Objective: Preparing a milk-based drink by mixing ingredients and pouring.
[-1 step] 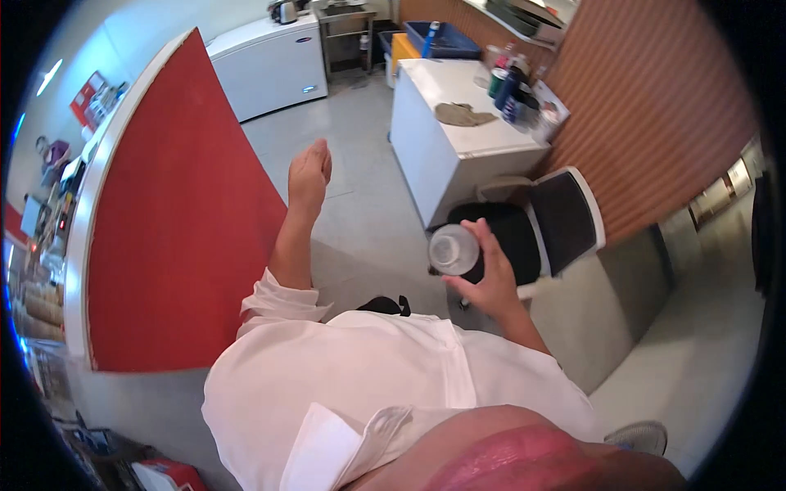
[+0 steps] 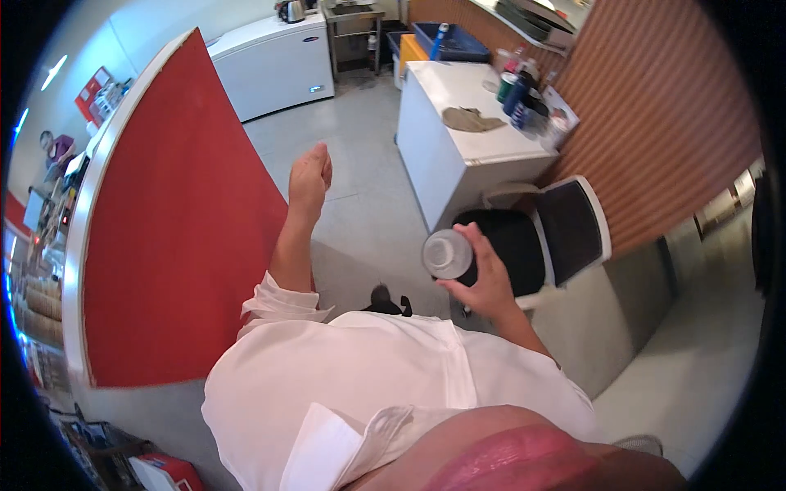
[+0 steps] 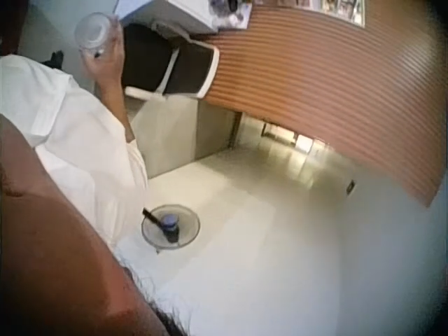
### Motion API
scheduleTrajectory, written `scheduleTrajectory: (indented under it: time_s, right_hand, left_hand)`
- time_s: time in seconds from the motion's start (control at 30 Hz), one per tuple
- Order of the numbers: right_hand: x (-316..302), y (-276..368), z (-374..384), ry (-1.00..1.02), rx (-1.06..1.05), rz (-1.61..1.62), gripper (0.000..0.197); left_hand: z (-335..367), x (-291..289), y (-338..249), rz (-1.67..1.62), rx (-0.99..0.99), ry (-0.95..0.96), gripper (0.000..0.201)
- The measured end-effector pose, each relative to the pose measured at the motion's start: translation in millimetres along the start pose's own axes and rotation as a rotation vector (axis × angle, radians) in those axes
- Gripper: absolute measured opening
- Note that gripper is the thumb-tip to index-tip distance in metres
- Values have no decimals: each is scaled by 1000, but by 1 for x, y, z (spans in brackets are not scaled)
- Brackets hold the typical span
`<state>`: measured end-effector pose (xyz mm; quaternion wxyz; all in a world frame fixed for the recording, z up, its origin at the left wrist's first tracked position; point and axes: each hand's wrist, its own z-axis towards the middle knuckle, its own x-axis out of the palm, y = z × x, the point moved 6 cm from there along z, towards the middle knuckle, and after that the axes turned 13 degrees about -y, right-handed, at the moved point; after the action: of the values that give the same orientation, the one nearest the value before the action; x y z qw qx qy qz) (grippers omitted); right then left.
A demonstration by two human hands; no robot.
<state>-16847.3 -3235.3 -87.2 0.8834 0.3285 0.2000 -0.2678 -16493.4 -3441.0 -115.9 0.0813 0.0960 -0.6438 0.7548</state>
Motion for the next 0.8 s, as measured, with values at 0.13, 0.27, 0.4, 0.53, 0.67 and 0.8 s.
scheduleTrajectory:
  time_s: [0.13,0.27,0.4,0.53,0.67,0.8]
  right_hand:
    - [98,-107,66,174,36,217,126]
    - [171,-203,144,166,301,388,131]
    - [206,-271,252,156,164,367,134]
    - [259,-341,345,106,233,425,130]
    - [348,-418,437,155,236,529,125]
    - [447,-454,560,343,59,556,122]
  left_hand:
    - [82,3,59,153,39,-155,42]
    - [206,20,64,173,56,-220,29]
    - [297,41,48,315,253,-175,33]
    - [393,43,16,298,252,-131,28]
    - [476,-8,22,581,253,-243,27]
    - [562,-77,29,738,109,-294,43]
